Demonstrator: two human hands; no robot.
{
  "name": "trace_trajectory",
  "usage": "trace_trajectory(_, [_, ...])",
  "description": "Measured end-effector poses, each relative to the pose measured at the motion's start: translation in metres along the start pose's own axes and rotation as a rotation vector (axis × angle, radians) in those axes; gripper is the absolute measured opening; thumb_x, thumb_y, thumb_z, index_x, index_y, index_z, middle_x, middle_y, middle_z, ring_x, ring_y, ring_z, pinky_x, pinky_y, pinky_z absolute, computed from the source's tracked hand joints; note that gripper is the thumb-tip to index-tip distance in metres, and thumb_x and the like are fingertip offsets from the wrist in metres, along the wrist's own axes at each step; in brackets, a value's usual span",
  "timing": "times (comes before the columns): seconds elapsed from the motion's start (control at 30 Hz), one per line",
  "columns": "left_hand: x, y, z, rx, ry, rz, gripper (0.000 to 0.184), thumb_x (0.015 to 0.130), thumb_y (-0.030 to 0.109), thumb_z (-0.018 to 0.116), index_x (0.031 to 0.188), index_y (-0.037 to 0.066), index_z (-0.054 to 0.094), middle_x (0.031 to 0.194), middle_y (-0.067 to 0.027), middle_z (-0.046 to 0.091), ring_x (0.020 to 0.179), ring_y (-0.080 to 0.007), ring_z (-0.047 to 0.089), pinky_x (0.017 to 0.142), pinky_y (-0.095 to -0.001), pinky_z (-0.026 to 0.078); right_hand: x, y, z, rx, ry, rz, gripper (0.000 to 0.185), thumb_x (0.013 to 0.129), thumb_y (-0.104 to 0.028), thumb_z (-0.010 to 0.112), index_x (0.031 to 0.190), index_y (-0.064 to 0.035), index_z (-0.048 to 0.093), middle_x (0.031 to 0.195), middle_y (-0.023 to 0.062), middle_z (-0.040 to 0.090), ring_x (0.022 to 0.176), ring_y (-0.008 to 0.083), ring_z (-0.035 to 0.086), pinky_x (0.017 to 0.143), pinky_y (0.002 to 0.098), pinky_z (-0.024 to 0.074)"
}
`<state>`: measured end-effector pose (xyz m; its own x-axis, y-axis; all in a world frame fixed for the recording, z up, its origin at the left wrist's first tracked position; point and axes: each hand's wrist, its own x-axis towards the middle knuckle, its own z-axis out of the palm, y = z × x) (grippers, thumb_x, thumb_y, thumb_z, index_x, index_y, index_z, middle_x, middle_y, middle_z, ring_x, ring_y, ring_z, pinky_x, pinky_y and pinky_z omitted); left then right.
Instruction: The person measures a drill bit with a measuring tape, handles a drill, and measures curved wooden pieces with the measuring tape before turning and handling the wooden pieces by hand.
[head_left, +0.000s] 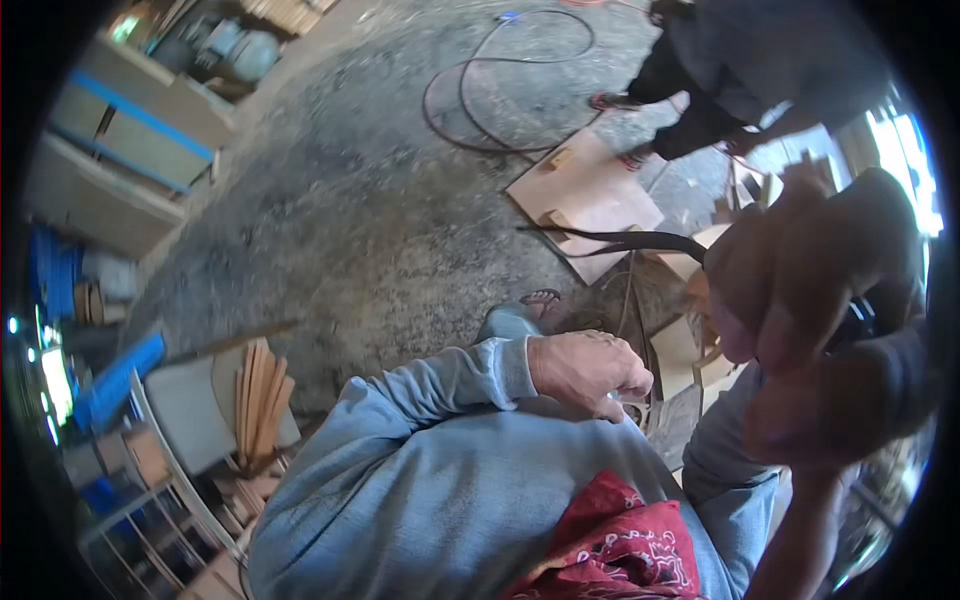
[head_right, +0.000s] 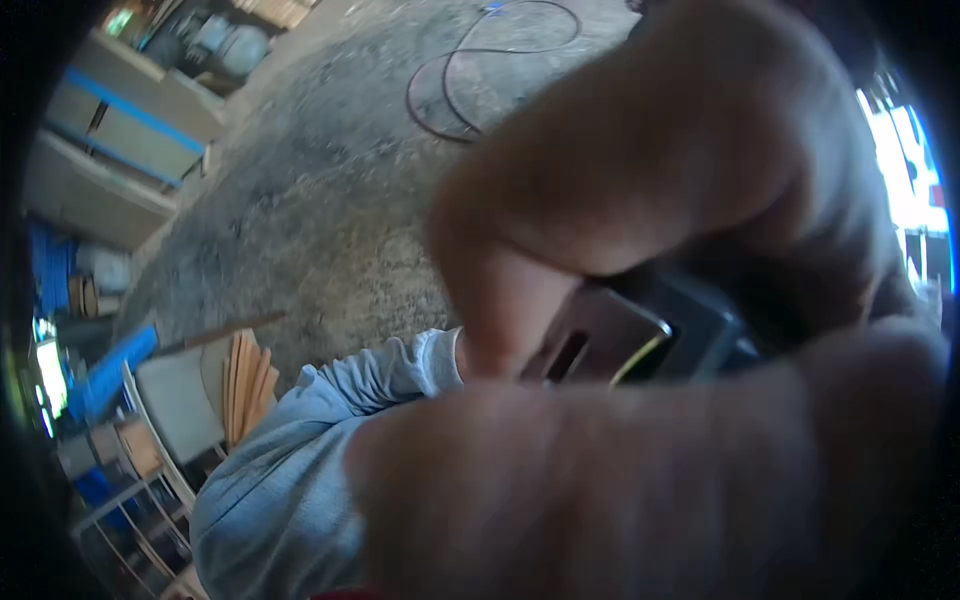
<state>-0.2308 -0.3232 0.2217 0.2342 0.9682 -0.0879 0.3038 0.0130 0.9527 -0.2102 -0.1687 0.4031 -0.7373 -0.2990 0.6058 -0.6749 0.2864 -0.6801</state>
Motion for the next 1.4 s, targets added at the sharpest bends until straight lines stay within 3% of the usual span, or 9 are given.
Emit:
trace_trajectory(0.4, [-0.049, 0.018, 0.005, -0.536, 0.261, 0.577, 0.038, 0.087, 0.031, 0.076, 0.108, 0.001, 0.068, 0.096, -0.0111, 0.072, 0.086, -0.0233, 0.070, 0.076, -0.0344, 0.055, 0.069, 0.025, 0.035, 0.032, -0.163, -0.022, 0.026, 0.075, -0.027, 0.081, 0.087, -0.0068, 0.070, 0.084, 0.0090, 0.059, 0.065, 0.0225, 0.061, 0.053, 0.0330, 0.0496])
trace_trajectory(0.7, [-0.031, 0.021, -0.028, -0.796, -0.196, 0.750, 0.067, 0.081, 0.026, 0.085, 0.133, -0.004, 0.057, 0.115, -0.0122, 0.070, 0.099, -0.0192, 0.069, 0.084, -0.0350, 0.054, 0.025, 0.040, 0.027, -0.279, -0.100, 0.110, 0.022, 0.076, -0.022, 0.081, 0.088, -0.0062, 0.071, 0.081, 0.0099, 0.063, 0.067, 0.0262, 0.064, 0.057, 0.0369, 0.0507])
trace_trajectory(0.77, [-0.024, 0.027, -0.041, -0.871, -0.314, 0.736, 0.070, 0.075, 0.013, 0.091, 0.131, -0.012, 0.057, 0.118, -0.0247, 0.067, 0.101, -0.0325, 0.068, 0.088, -0.0421, 0.054, -0.042, 0.068, 0.035, -0.436, -0.012, 0.328, 0.017, 0.079, -0.020, 0.075, 0.087, -0.0061, 0.070, 0.082, 0.0121, 0.064, 0.068, 0.0307, 0.063, 0.061, 0.0391, 0.0513])
trace_trajectory(0.83, [-0.012, 0.029, -0.043, -0.941, -0.384, 0.724, 0.075, 0.073, 0.015, 0.093, 0.132, -0.011, 0.056, 0.115, -0.0253, 0.067, 0.101, -0.0339, 0.068, 0.086, -0.0435, 0.054, -0.130, 0.090, 0.048, -0.574, 0.017, 0.630, 0.013, 0.082, -0.018, 0.068, 0.087, -0.0059, 0.069, 0.082, 0.0142, 0.065, 0.070, 0.0351, 0.062, 0.064, 0.0413, 0.0519])
trace_trajectory(1.0, [0.029, 0.050, -0.053, -0.861, -0.483, 0.646, 0.020, 0.079, 0.001, 0.084, 0.097, -0.005, 0.076, 0.084, -0.0145, 0.071, 0.077, -0.0239, 0.067, 0.068, -0.0350, 0.053, -0.367, 0.073, 0.115, -0.386, 0.017, 1.276, 0.025, 0.083, -0.012, 0.061, 0.106, -0.0086, 0.071, 0.094, 0.0148, 0.071, 0.088, 0.0377, 0.067, 0.078, 0.0454, 0.0538])
trace_trajectory(1.13, [0.066, 0.050, -0.047, -0.777, -0.527, 0.570, 0.025, 0.079, 0.005, 0.085, 0.101, -0.003, 0.076, 0.084, -0.0116, 0.070, 0.074, -0.0191, 0.065, 0.065, -0.0317, 0.051, -0.481, -0.013, 0.198, -0.360, 0.398, 1.559, 0.042, 0.081, -0.025, 0.075, 0.118, -0.0070, 0.068, 0.099, 0.0186, 0.071, 0.082, 0.0325, 0.069, 0.077, 0.0411, 0.0558])
trace_trajectory(1.23, [0.095, 0.063, -0.052, -0.620, -0.696, 0.414, 0.039, 0.078, 0.016, 0.088, 0.109, -0.002, 0.074, 0.085, -0.0098, 0.068, 0.075, -0.0185, 0.065, 0.066, -0.0306, 0.051, -0.485, -0.053, 0.230, 0.042, 0.678, 2.062, 0.043, 0.082, -0.026, 0.075, 0.117, -0.0024, 0.067, 0.102, 0.0160, 0.070, 0.083, 0.0276, 0.070, 0.075, 0.0382, 0.0565])
trace_trajectory(1.27, [0.104, 0.066, -0.050, -0.613, -0.759, 0.434, 0.055, 0.076, 0.026, 0.090, 0.118, -0.003, 0.070, 0.086, -0.0099, 0.067, 0.075, -0.0181, 0.065, 0.066, -0.0303, 0.050, -0.492, -0.058, 0.237, 0.071, 0.746, 2.033, 0.042, 0.083, -0.026, 0.076, 0.117, -0.0024, 0.067, 0.099, 0.0139, 0.070, 0.080, 0.0237, 0.068, 0.070, 0.0364, 0.0556])
trace_trajectory(1.4, [0.129, 0.089, -0.026, -0.828, -0.889, 0.548, 0.049, 0.084, 0.025, 0.084, 0.120, -0.006, 0.070, 0.089, -0.0145, 0.068, 0.074, -0.0210, 0.065, 0.064, -0.0321, 0.050, -0.508, -0.063, 0.247, 0.108, 1.044, 1.897, 0.036, 0.088, -0.022, 0.074, 0.117, -0.0024, 0.067, 0.089, 0.0069, 0.067, 0.070, 0.0145, 0.063, 0.059, 0.0312, 0.0523])
